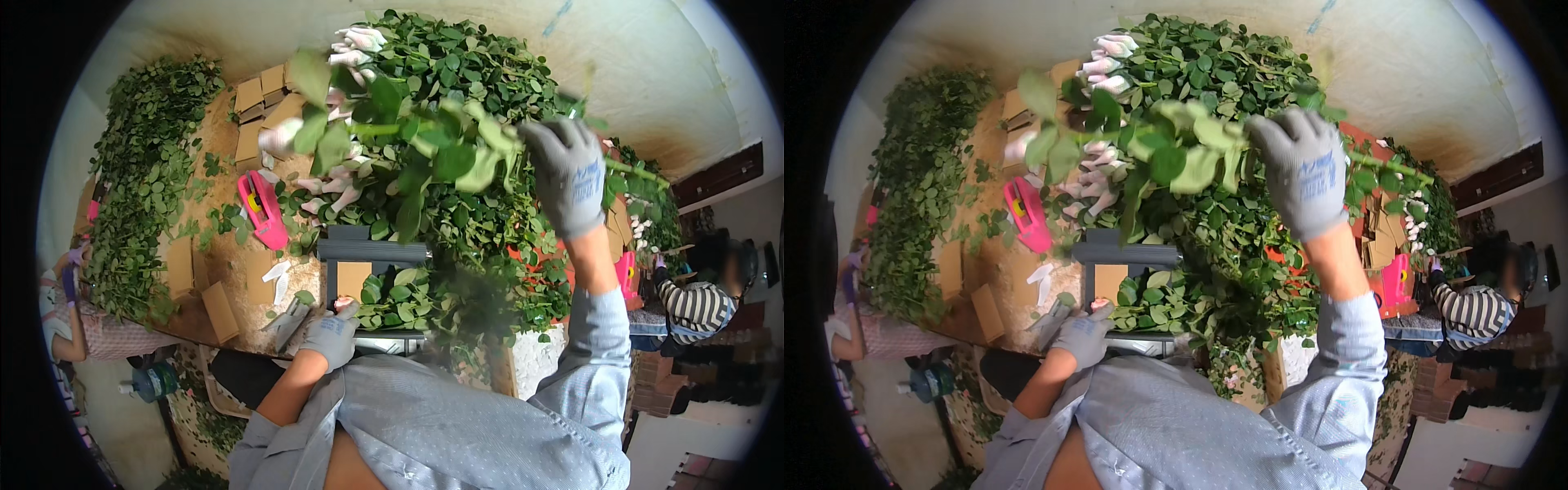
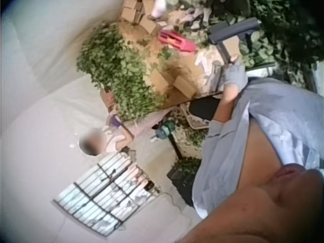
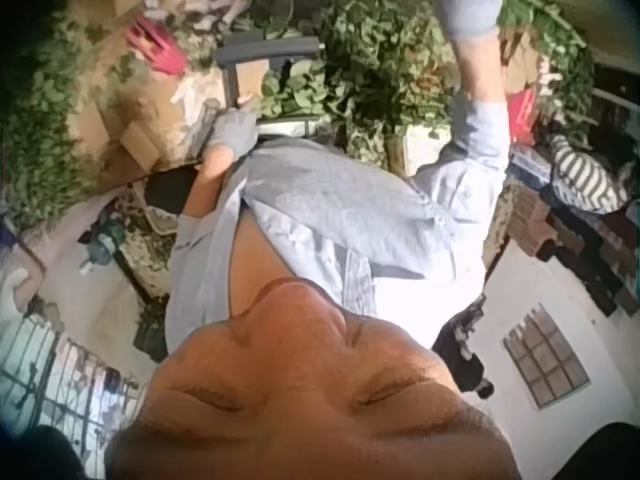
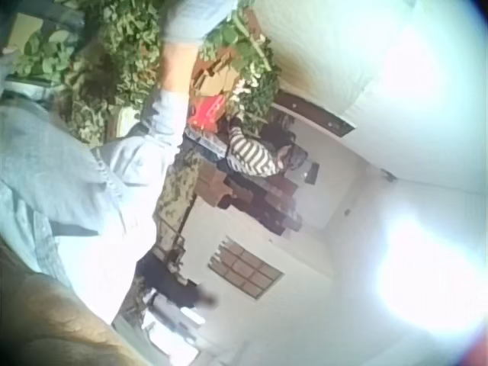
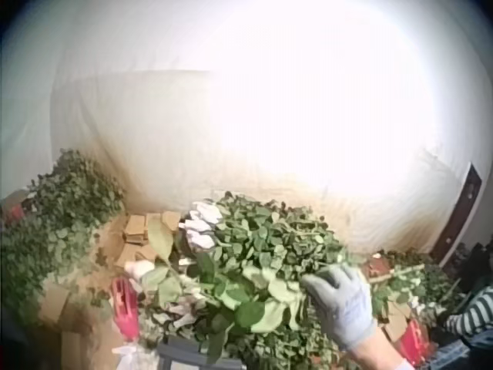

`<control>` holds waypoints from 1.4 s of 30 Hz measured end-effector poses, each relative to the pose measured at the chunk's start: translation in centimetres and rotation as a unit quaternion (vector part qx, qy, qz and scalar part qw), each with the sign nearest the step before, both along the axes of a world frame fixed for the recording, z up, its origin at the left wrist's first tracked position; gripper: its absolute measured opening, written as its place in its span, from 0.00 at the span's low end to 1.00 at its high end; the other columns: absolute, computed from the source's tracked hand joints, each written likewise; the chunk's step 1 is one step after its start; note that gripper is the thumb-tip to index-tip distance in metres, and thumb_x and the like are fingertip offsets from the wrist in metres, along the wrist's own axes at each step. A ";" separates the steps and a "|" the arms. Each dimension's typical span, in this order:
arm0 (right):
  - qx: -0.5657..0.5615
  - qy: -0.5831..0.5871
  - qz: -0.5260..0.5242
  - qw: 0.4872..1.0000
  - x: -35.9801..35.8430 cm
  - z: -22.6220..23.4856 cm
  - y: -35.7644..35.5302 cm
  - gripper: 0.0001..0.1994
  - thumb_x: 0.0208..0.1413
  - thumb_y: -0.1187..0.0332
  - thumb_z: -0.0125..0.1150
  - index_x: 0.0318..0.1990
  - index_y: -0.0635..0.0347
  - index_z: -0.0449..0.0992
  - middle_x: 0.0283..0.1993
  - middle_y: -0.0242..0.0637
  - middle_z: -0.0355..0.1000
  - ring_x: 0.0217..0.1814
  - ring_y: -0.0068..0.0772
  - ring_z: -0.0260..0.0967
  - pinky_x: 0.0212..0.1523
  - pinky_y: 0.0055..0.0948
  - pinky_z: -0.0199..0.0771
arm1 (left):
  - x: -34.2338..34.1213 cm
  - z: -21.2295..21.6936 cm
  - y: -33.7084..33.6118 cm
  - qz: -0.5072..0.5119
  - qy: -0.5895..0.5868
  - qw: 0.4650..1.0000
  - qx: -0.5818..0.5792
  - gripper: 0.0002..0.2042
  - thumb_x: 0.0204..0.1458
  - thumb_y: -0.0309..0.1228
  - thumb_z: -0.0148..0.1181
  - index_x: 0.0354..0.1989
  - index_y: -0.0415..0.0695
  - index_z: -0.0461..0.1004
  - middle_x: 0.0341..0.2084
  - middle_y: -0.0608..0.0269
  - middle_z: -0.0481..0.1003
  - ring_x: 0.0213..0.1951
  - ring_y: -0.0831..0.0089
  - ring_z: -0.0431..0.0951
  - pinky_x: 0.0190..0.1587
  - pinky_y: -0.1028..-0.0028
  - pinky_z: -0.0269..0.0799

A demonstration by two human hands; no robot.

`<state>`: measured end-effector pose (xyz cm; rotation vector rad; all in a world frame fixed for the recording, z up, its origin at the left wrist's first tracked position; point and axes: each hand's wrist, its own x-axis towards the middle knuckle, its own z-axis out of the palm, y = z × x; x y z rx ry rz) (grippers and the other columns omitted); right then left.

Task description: The person assembles floral arrangements by placing green leafy stems and white flower buds into a gray rectangular holder. They repeatedly pick up stems, arrange them within the holder, and adjust the positioning to fit the components together.

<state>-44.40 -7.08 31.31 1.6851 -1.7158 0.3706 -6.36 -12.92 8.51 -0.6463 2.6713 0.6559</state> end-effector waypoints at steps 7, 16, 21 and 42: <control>0.291 -0.300 0.007 0.909 5.2 -13.3 8.4 0.09 0.51 0.71 0.65 0.41 0.53 0.79 0.36 0.40 0.71 0.42 0.49 0.70 0.43 0.44 0.73 | 0.9 -2.0 0.4 0.012 0.070 0.997 -0.016 0.11 0.53 0.30 0.56 0.43 0.44 0.77 0.54 0.55 0.75 0.44 0.50 0.81 0.46 0.52 0.75; 0.422 -0.331 -0.126 0.835 7.4 -27.6 14.3 0.12 0.52 0.70 0.62 0.45 0.51 0.79 0.45 0.43 0.74 0.50 0.51 0.72 0.49 0.46 0.75 | 0.9 -3.2 0.1 0.006 0.013 1.000 -0.004 0.12 0.53 0.30 0.54 0.42 0.38 0.78 0.32 0.47 0.82 0.38 0.49 0.82 0.43 0.52 0.75; 0.492 -0.149 -0.274 0.813 8.8 -24.6 12.4 0.12 0.56 0.68 0.56 0.47 0.54 0.78 0.47 0.41 0.74 0.52 0.45 0.72 0.47 0.42 0.74 | 0.9 -3.0 0.3 0.037 0.020 0.999 0.022 0.09 0.52 0.31 0.57 0.32 0.40 0.81 0.31 0.49 0.82 0.36 0.50 0.83 0.42 0.55 0.75; 0.504 -0.176 0.073 0.842 18.4 -28.2 -3.5 0.16 0.62 0.67 0.53 0.56 0.57 0.70 0.45 0.46 0.77 0.40 0.44 0.81 0.36 0.43 0.79 | -0.1 -1.6 -0.4 0.032 -0.067 0.995 0.071 0.18 0.52 0.32 0.56 0.53 0.45 0.75 0.55 0.52 0.74 0.48 0.53 0.79 0.50 0.55 0.74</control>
